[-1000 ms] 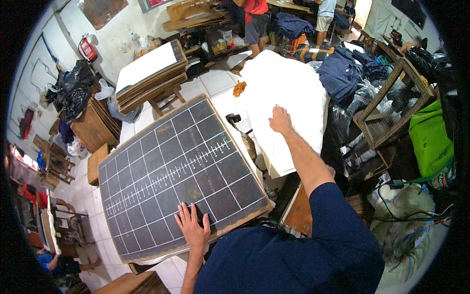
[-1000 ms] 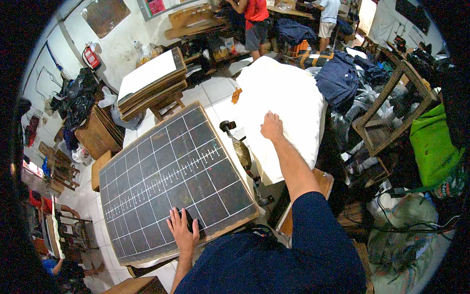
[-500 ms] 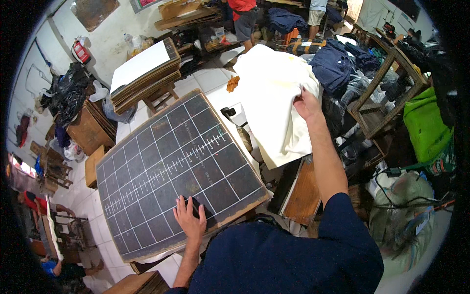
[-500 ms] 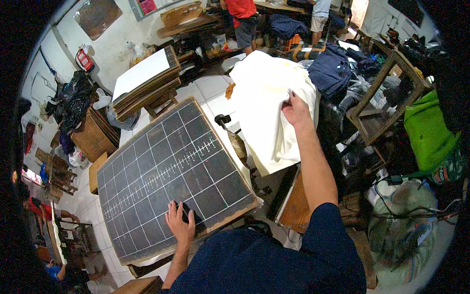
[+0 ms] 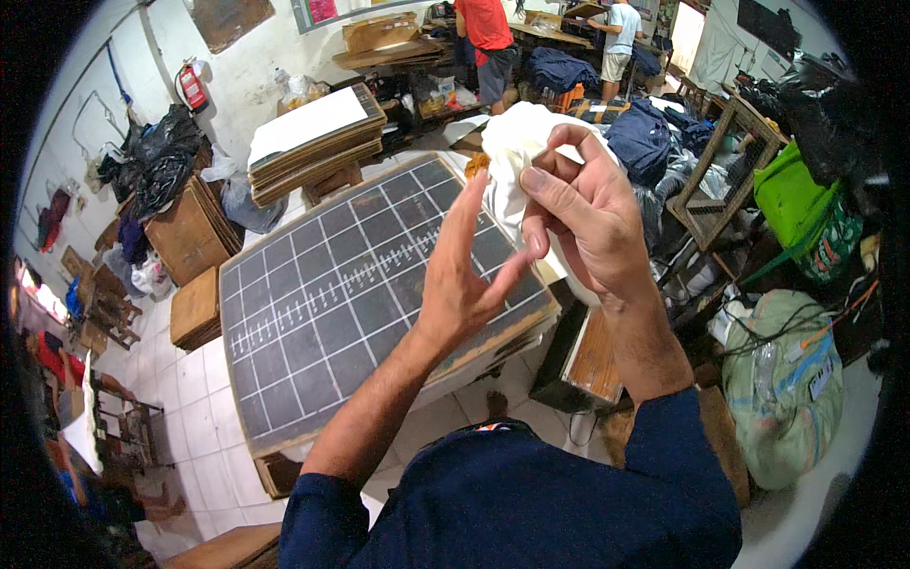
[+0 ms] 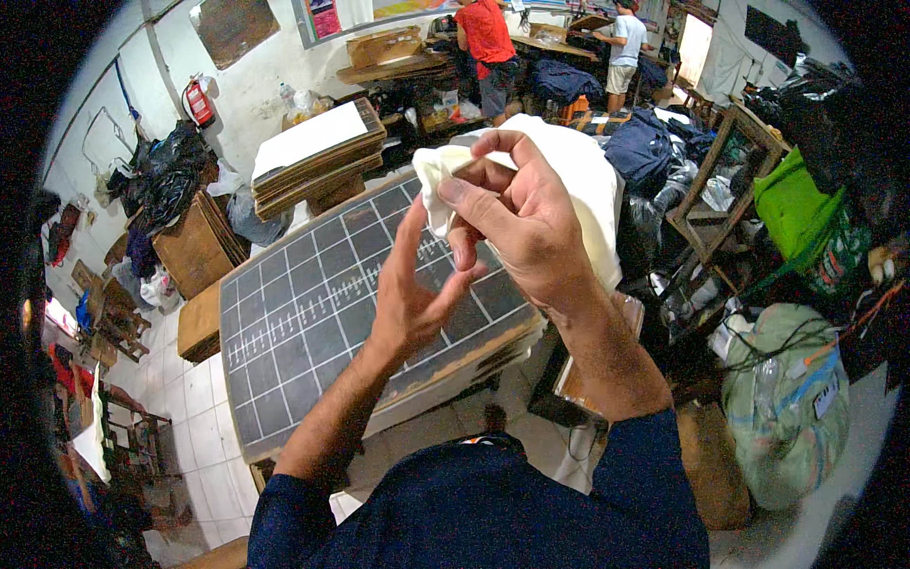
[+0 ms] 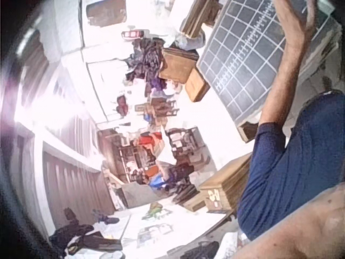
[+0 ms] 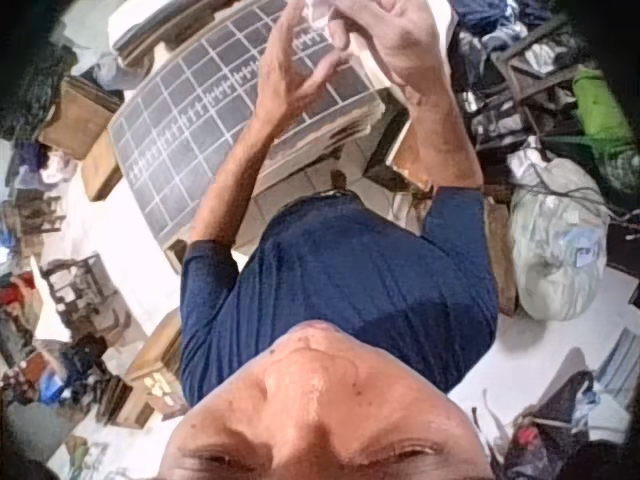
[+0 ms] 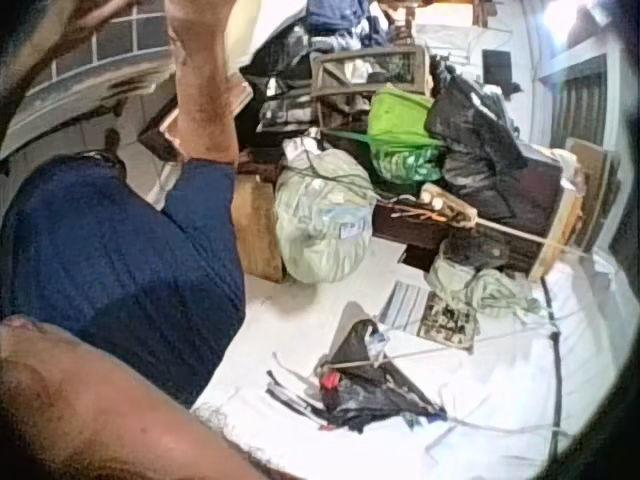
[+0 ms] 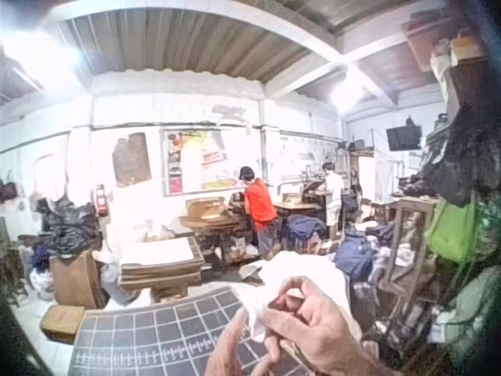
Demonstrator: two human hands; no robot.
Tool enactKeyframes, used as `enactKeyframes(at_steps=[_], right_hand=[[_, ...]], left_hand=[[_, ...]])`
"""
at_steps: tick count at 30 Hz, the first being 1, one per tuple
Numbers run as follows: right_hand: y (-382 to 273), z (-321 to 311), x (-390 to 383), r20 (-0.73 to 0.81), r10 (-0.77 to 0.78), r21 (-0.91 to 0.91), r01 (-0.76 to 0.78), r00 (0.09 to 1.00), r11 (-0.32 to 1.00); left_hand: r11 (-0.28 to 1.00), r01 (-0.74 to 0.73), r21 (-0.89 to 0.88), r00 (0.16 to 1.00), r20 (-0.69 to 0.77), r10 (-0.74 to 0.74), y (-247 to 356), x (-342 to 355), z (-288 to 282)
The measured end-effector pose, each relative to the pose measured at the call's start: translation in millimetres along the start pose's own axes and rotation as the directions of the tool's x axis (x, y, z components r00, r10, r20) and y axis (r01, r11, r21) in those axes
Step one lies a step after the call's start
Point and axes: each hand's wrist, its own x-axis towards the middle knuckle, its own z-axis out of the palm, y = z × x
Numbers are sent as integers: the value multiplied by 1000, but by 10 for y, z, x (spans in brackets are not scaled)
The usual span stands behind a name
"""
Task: The person repeatedly places a white cloth over a gridded printing screen, smooths it, and adjusts the edges. They lift and reposition the screen multiple times, then lay the cloth back down and smooth it again. The process is repeated several times throughout the clip.
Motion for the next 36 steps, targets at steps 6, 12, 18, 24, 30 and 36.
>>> enactKeyframes(at_steps=[6, 12, 18, 24, 30, 36], right_hand=[[-172, 682, -420, -45, -246, -455, 199, 968, 868], [91, 1040, -520, 255, -329, -693, 410, 909, 593], [234, 1617, -561, 372, -109, 117, 70, 922, 991], [549, 1683, -534, 638, 286, -568, 187, 715, 801], [360, 1104, -359, 348, -105, -783, 350, 932, 515], [9, 670, -274, 442, -289, -641, 524, 849, 560]], left_hand=[[977, 209, -30, 975, -65, -211, 495, -254, -1134], [973, 50, 225, 994, -102, -27, 1123, -423, -2076], [922, 63, 381, 998, -19, -61, 1518, -489, -2800], [762, 58, 645, 997, -77, -11, 1842, -688, -3591], [659, 149, 737, 952, 73, -297, 2091, -1027, -4358], [574, 153, 804, 984, -69, -166, 1945, -1228, -4777]])
